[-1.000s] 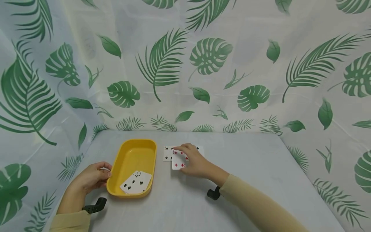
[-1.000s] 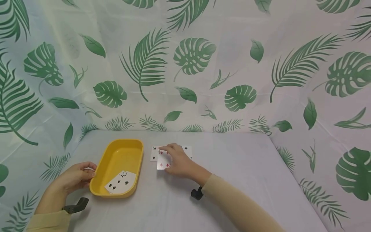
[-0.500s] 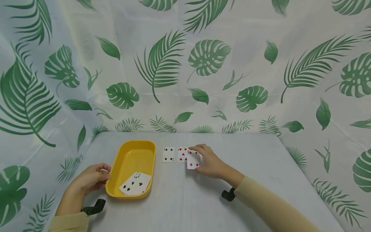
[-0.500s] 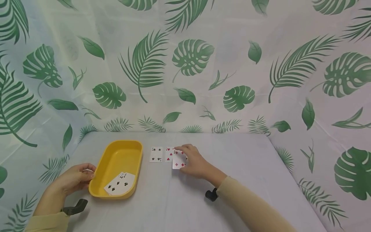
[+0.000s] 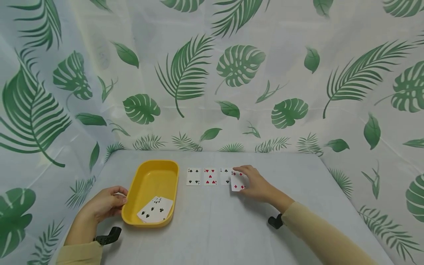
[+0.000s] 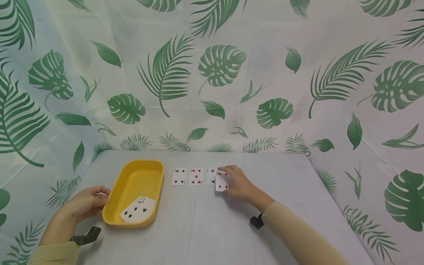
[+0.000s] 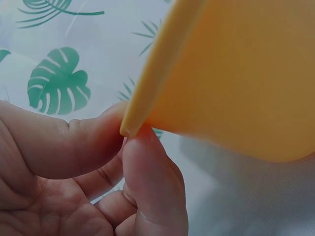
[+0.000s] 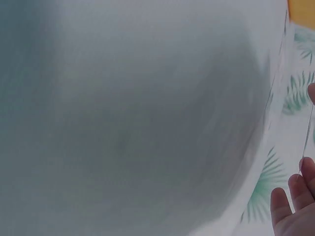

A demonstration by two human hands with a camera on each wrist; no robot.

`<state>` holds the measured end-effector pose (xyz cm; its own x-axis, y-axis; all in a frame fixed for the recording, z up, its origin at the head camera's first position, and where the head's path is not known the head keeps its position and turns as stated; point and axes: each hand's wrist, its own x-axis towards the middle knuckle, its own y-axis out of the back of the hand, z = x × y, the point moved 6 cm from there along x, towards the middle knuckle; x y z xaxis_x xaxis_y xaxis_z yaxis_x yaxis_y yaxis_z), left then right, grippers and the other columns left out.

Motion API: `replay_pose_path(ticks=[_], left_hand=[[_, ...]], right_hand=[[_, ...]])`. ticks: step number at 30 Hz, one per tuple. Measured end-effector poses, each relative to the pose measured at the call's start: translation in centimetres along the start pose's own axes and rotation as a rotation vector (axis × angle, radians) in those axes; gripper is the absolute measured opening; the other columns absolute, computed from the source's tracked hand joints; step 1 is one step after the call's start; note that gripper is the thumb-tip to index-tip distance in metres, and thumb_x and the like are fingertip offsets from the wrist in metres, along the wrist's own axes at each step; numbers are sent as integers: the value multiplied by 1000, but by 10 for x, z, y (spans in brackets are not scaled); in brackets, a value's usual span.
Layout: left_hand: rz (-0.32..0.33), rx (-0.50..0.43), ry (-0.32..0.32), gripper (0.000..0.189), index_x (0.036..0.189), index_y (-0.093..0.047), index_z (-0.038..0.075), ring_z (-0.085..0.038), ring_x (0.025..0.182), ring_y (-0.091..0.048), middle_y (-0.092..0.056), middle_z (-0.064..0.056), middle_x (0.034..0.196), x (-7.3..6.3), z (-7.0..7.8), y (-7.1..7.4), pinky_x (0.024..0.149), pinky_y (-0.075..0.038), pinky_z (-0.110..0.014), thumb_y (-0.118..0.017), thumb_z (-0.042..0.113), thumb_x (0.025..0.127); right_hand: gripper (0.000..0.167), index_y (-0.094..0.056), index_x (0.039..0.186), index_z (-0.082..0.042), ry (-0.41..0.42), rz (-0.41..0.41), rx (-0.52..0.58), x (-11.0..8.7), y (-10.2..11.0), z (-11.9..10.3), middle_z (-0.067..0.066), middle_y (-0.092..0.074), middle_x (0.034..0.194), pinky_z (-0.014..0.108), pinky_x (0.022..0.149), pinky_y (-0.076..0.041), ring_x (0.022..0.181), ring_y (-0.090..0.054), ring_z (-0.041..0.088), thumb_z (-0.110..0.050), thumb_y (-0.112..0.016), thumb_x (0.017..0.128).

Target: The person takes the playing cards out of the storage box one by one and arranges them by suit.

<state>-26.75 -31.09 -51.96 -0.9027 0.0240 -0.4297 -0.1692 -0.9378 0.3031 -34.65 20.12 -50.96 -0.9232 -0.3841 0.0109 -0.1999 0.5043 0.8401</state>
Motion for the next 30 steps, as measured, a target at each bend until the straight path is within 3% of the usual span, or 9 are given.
replay_pose_path(ticks=[6, 15, 30], left_hand=[[4, 5, 8, 28, 126, -54, -4, -21, 73, -65, -68, -6, 87, 2, -1, 0, 67, -62, -31, -64, 4, 101], [-5, -5, 4, 27, 126, -54, -4, -20, 73, -66, -68, -5, 87, 1, -1, 1, 67, -61, -30, -64, 4, 102], [-21, -9, -6, 26, 125, -54, -4, -20, 72, -64, -66, -4, 84, 2, -3, 0, 66, -61, -29, -64, 4, 102]], right_hand=[[84, -48, 161, -21, -32, -2, -25, 8, 3, 25, 11, -48, 162, 62, 121, -43, 150, -47, 37, -5, -83, 86], [83, -46, 160, -11, -25, -12, -71, 23, 3, 44, 19, -52, 158, 61, 120, -44, 143, -52, 39, 0, -79, 85], [82, -47, 161, -17, -101, -61, -109, 29, 0, 49, 14, -53, 160, 69, 121, -38, 151, -46, 40, -6, -80, 86]])
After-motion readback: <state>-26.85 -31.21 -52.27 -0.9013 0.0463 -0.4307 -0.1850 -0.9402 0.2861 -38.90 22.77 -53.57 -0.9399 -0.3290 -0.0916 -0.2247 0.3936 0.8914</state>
